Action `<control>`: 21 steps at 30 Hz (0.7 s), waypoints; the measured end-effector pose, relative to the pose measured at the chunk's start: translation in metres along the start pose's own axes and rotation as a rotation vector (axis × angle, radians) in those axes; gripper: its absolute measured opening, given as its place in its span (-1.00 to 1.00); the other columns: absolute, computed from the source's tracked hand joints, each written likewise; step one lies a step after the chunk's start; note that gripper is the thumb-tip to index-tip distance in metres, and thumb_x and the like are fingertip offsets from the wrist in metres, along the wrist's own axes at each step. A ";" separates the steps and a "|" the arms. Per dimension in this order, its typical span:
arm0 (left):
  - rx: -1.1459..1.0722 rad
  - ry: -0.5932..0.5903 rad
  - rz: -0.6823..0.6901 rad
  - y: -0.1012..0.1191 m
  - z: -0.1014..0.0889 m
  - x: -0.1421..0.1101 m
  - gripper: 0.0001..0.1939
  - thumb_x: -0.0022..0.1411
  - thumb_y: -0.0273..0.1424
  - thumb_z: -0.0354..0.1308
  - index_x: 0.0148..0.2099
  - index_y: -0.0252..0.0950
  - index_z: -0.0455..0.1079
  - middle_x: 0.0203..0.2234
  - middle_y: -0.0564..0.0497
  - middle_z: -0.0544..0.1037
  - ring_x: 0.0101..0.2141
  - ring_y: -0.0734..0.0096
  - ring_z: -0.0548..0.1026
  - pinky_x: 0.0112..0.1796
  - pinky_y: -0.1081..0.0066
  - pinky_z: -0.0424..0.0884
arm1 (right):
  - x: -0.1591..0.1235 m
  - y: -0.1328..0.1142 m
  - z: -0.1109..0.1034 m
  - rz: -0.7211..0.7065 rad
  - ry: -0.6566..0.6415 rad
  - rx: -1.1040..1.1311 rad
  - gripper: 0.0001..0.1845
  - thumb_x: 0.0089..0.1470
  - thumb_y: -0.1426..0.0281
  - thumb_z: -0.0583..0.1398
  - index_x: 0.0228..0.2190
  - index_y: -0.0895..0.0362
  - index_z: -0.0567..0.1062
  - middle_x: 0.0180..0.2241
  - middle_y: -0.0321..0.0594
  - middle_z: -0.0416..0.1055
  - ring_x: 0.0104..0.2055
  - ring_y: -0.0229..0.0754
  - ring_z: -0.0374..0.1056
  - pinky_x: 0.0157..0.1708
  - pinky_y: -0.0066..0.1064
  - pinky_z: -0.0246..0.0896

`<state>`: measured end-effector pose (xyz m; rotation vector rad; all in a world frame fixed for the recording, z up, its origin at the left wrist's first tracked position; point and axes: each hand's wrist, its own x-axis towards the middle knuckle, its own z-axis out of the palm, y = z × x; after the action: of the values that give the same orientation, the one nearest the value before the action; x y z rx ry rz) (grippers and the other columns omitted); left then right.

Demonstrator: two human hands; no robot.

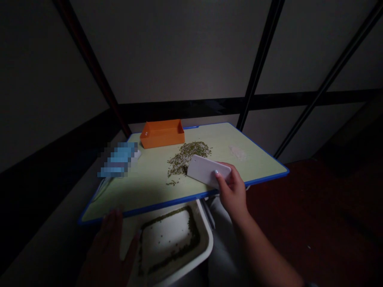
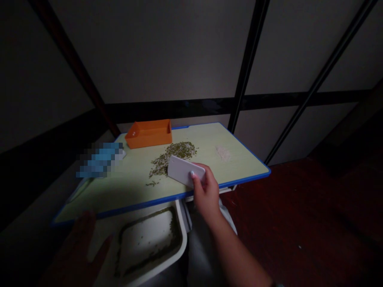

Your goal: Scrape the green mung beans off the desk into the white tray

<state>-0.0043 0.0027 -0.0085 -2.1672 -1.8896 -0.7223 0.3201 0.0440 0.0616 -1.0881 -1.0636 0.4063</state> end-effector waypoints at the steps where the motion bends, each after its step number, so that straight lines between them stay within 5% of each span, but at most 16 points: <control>1: 0.006 -0.002 -0.001 0.000 0.000 0.000 -0.26 0.25 -0.07 -0.18 0.39 -0.18 -0.25 0.38 -0.17 0.02 0.35 0.06 0.02 0.26 -0.05 0.12 | 0.000 0.000 0.001 0.002 -0.010 -0.004 -0.81 0.14 0.33 0.18 -0.19 0.10 0.46 -0.22 -0.19 0.52 -0.18 -0.17 0.43 -0.18 -0.37 0.33; 21: 0.045 0.081 0.056 0.002 0.001 0.000 -0.27 0.27 -0.10 -0.18 0.40 -0.17 -0.29 0.36 -0.16 0.08 0.33 0.11 0.07 0.24 0.00 0.17 | -0.001 0.000 0.007 0.024 -0.024 -0.067 -0.81 0.15 0.30 0.16 -0.21 0.12 0.43 -0.30 -0.23 0.48 -0.27 -0.18 0.39 -0.25 -0.39 0.29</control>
<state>-0.0023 0.0027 -0.0097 -2.1215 -1.7808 -0.7388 0.3138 0.0470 0.0611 -1.1585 -1.0924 0.4058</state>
